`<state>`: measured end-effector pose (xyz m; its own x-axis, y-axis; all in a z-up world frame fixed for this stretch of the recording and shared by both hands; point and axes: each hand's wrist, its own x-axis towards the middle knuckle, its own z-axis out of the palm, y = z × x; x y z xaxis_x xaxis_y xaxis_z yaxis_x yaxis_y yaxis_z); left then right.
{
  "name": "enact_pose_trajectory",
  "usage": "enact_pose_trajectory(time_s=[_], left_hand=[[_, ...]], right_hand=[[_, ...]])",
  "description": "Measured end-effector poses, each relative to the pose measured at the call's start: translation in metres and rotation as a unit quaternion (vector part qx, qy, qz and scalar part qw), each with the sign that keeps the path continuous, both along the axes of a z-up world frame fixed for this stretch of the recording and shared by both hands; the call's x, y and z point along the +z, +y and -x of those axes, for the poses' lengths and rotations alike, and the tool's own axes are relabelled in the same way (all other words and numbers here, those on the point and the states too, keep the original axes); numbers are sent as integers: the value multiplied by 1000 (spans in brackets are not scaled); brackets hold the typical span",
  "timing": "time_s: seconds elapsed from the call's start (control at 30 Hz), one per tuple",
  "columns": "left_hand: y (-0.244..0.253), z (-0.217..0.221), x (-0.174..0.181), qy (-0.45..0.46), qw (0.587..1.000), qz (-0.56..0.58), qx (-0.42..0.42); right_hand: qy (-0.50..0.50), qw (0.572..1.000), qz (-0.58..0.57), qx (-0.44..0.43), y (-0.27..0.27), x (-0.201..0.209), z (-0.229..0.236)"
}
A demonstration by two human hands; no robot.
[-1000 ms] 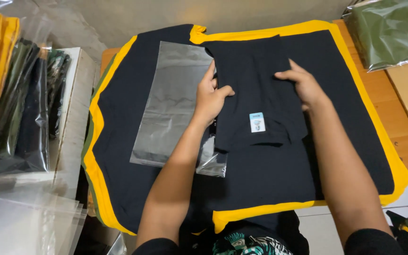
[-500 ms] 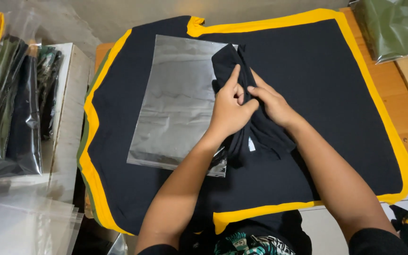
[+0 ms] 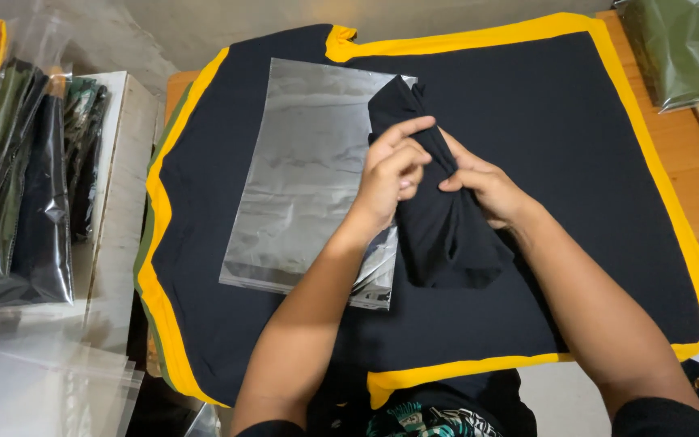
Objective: The person folds a black t-shirt with yellow trim on a table, then places it into a clear plastic bag. The person repeats this process with a second t-shirt. The folded shirts are placed into bags and set aside.
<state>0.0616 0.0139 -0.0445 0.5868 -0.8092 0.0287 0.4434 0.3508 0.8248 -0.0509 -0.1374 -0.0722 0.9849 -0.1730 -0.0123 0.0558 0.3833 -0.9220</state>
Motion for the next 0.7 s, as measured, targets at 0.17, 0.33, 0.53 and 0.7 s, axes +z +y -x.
enact_pose_trajectory(time_s=[0.17,0.33,0.53,0.7], left_hand=[[9,-16,14,-107,953,-136,249],[19,-19,48,70,973,-140,171],[20,-30,40,155,967,-106,174],[28,-33,44,-85,950,-195,229]], right_hand=[[11,996,-90,-6,9,22,6],[6,982,-185,48,17,14,19],[-38,961,-259,92,30,15,20],[-24,970,-228,80,22,9,14]])
